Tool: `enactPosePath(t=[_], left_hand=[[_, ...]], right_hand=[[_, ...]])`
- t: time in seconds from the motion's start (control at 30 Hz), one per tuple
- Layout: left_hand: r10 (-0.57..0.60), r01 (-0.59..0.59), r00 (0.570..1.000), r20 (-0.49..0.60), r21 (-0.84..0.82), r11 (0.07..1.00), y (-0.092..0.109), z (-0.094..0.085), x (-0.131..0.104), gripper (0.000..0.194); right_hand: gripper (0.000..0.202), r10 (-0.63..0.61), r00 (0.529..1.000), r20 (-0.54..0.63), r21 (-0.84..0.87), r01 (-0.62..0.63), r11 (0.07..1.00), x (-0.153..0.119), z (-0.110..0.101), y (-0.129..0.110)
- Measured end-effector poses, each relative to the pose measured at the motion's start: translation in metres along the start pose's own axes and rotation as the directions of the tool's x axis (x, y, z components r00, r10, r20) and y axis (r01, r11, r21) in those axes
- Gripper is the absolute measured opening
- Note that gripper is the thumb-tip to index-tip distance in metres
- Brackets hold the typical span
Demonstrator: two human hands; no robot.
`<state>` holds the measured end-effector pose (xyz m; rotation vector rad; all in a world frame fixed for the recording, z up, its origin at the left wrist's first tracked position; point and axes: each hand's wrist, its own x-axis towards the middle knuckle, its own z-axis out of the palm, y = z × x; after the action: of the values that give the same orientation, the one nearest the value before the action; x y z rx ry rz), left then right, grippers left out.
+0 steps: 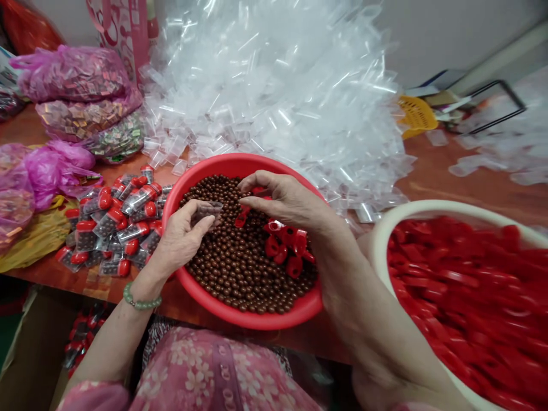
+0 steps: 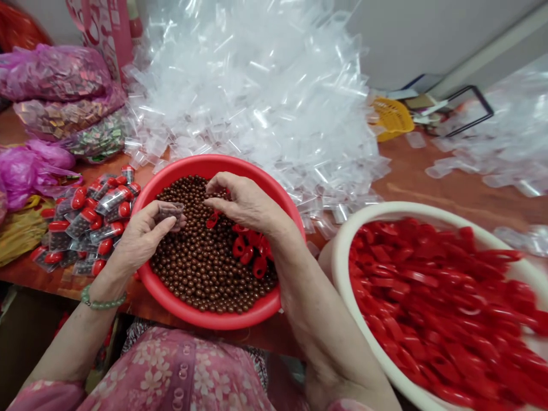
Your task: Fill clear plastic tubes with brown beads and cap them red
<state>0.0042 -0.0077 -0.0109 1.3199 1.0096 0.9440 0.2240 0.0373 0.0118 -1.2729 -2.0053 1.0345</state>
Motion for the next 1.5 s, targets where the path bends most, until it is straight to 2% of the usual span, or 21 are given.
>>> enactPosePath(t=[0.03,0.1,0.17,0.23,0.3,0.37,0.43,0.5,0.57,0.63,0.67,0.73,0.83,0.9,1.0,1.07,1.13,1.3,1.5], left_hand=[[-0.002,0.002,1.0,-0.005,-0.011,1.0,0.0,0.0,0.0,0.018],[0.003,-0.003,1.0,-0.02,0.001,1.0,0.0,0.0,0.0,0.018],[0.018,-0.017,1.0,-0.023,0.041,0.999,-0.001,-0.001,0.0,0.018],[0.028,-0.027,1.0,-0.014,0.066,0.997,-0.002,-0.001,0.0,0.018],[0.028,-0.028,1.0,-0.001,0.067,0.997,-0.003,-0.002,-0.001,0.018],[0.021,-0.021,1.0,0.007,0.059,0.998,-0.004,-0.002,-0.001,0.019],[0.02,-0.02,1.0,0.009,0.041,0.999,-0.005,-0.001,-0.001,0.019],[0.02,-0.02,1.0,0.004,0.018,1.0,-0.006,-0.001,0.0,0.018],[0.003,-0.004,1.0,-0.012,-0.008,1.0,-0.005,0.0,0.0,0.016],[-0.047,0.047,0.999,-0.017,-0.044,0.998,-0.003,0.001,0.0,0.014],[-0.086,0.085,0.996,-0.001,-0.072,0.994,-0.001,0.001,0.0,0.014],[-0.171,0.179,0.983,0.068,-0.138,0.974,0.004,0.002,0.0,0.014],[-0.261,0.289,0.952,0.158,-0.195,0.937,0.01,0.003,-0.001,0.014],[-0.281,0.306,0.949,0.139,-0.212,0.928,0.011,0.004,-0.001,0.014],[-0.288,0.315,0.948,0.136,-0.271,0.909,0.011,0.006,-0.002,0.016],[-0.285,0.323,0.945,0.162,-0.316,0.892,0.01,0.007,-0.003,0.017],[-0.275,0.312,0.949,0.153,-0.345,0.885,0.01,0.008,-0.003,0.019],[-0.254,0.268,0.963,0.087,-0.378,0.886,0.011,0.008,-0.003,0.024],[-0.209,0.173,0.976,-0.068,-0.346,0.922,0.01,0.009,-0.002,0.023]], right_hand=[[0.018,-0.004,1.0,-0.007,-0.102,0.003,0.995,-0.002,-0.001,0.0],[0.019,0.031,0.997,0.072,-0.326,-0.006,0.945,-0.005,-0.001,0.0],[0.021,0.123,0.977,0.174,-0.562,-0.004,0.827,-0.008,0.003,-0.001],[0.028,0.199,0.956,0.217,-0.737,0.026,0.676,-0.009,0.011,0.0],[0.035,0.218,0.947,0.237,-0.8,0.062,0.597,-0.009,0.02,0.003],[0.033,0.186,0.948,0.259,-0.79,0.098,0.606,-0.008,0.025,0.009],[0.025,0.116,0.958,0.261,-0.726,0.116,0.678,-0.007,0.026,0.013],[0.017,0.02,0.974,0.224,-0.583,0.118,0.804,-0.007,0.024,0.015],[0.013,-0.042,0.991,0.131,-0.35,0.086,0.933,-0.008,0.022,0.014],[0.013,-0.017,1.0,0.0,-0.055,0.017,0.998,-0.008,0.022,0.01],[0.014,0.024,0.998,-0.06,0.094,-0.018,0.995,-0.007,0.023,0.007],[0.024,0.125,0.984,-0.131,0.354,-0.072,0.932,-0.005,0.027,0.001],[0.036,0.238,0.964,-0.115,0.615,-0.118,0.779,0.0,0.035,-0.008],[0.04,0.283,0.956,-0.078,0.729,-0.139,0.67,0.003,0.04,-0.013],[0.045,0.328,0.944,-0.029,0.827,-0.162,0.539,0.005,0.049,-0.019],[0.048,0.337,0.941,-0.017,0.849,-0.164,0.502,0.005,0.055,-0.02],[0.049,0.344,0.938,-0.043,0.847,-0.148,0.51,0.005,0.061,-0.022],[0.047,0.332,0.913,-0.238,0.805,-0.006,0.593,0.0,0.068,-0.029],[0.04,0.291,0.919,-0.265,0.76,0.013,0.649,-0.003,0.069,-0.035]])
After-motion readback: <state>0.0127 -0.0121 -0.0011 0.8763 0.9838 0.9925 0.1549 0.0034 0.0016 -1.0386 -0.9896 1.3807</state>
